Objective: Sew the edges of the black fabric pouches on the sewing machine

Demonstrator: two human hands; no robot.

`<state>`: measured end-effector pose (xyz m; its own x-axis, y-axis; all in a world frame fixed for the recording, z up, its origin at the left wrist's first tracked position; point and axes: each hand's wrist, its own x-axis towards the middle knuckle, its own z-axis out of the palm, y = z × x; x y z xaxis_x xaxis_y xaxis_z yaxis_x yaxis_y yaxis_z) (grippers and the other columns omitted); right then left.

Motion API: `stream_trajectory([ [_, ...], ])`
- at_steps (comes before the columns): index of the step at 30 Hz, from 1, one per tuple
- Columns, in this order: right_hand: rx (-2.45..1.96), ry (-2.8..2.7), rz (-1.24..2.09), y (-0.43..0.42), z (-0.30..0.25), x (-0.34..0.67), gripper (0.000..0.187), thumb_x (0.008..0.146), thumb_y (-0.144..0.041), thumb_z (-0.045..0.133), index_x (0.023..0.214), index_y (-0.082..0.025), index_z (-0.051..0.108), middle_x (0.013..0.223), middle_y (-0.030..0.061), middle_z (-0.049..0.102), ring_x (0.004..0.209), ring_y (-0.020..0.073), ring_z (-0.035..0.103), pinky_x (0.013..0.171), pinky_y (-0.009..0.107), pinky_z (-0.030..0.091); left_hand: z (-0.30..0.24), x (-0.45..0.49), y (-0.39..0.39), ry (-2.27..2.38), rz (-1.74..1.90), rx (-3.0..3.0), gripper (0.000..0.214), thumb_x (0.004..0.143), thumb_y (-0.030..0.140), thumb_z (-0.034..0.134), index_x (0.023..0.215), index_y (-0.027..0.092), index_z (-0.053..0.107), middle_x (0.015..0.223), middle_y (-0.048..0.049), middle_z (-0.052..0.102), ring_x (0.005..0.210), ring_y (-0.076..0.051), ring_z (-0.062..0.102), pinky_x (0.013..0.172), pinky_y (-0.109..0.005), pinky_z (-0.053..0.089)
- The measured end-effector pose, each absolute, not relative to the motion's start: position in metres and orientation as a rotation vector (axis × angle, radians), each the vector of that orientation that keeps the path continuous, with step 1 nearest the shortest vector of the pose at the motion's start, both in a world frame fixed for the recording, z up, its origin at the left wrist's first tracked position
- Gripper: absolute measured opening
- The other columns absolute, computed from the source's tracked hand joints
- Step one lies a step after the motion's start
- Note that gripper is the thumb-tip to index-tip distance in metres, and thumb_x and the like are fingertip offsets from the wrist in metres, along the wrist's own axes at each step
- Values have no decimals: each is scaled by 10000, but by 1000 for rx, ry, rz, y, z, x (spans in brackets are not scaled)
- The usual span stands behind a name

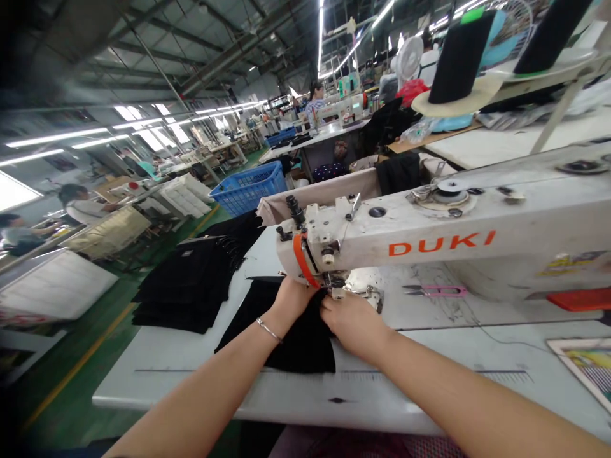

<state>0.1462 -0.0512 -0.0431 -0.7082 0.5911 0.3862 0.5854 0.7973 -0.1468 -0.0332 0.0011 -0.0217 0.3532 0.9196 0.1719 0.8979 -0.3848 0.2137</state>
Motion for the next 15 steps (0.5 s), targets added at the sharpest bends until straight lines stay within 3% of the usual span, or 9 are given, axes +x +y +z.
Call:
stream_trajectory([
  [2, -869, -2543, 9, -57, -51, 155, 286, 828, -19, 548, 1055, -127, 685, 1055, 126, 692, 1002, 236, 641, 892, 376, 523, -29, -31, -15, 1635, 457, 2536, 104, 921, 208, 592, 926, 143, 672, 972, -104, 675, 965, -249, 622, 896, -409, 516],
  [5, -860, -2491, 9, -64, -60, 162, 303, 868, -45, 525, 1125, -127, 663, 1107, 121, 691, 1074, 215, 628, 947, 352, 506, -36, -35, -40, 1494, 540, 2584, 173, 917, 148, 585, 1075, 167, 651, 1091, -84, 647, 1044, -232, 590, 961, -417, 502],
  [9, -866, -2458, 22, -66, -60, 160, 287, 870, -47, 522, 1106, -119, 668, 1080, 117, 700, 1034, 214, 647, 907, 348, 529, -38, -43, -52, 1304, 571, 2629, 312, 913, 74, 556, 1204, 179, 600, 1178, -58, 627, 1092, -204, 566, 1006, -380, 495],
  [15, -901, -2444, 37, -67, -53, 156, 303, 852, -31, 520, 1104, -114, 665, 1099, 99, 703, 1001, 234, 657, 840, 375, 546, -38, -51, -39, 1137, 583, 2661, 289, 935, 90, 523, 1201, 171, 603, 1186, -67, 644, 1135, -215, 572, 1036, -400, 492],
])
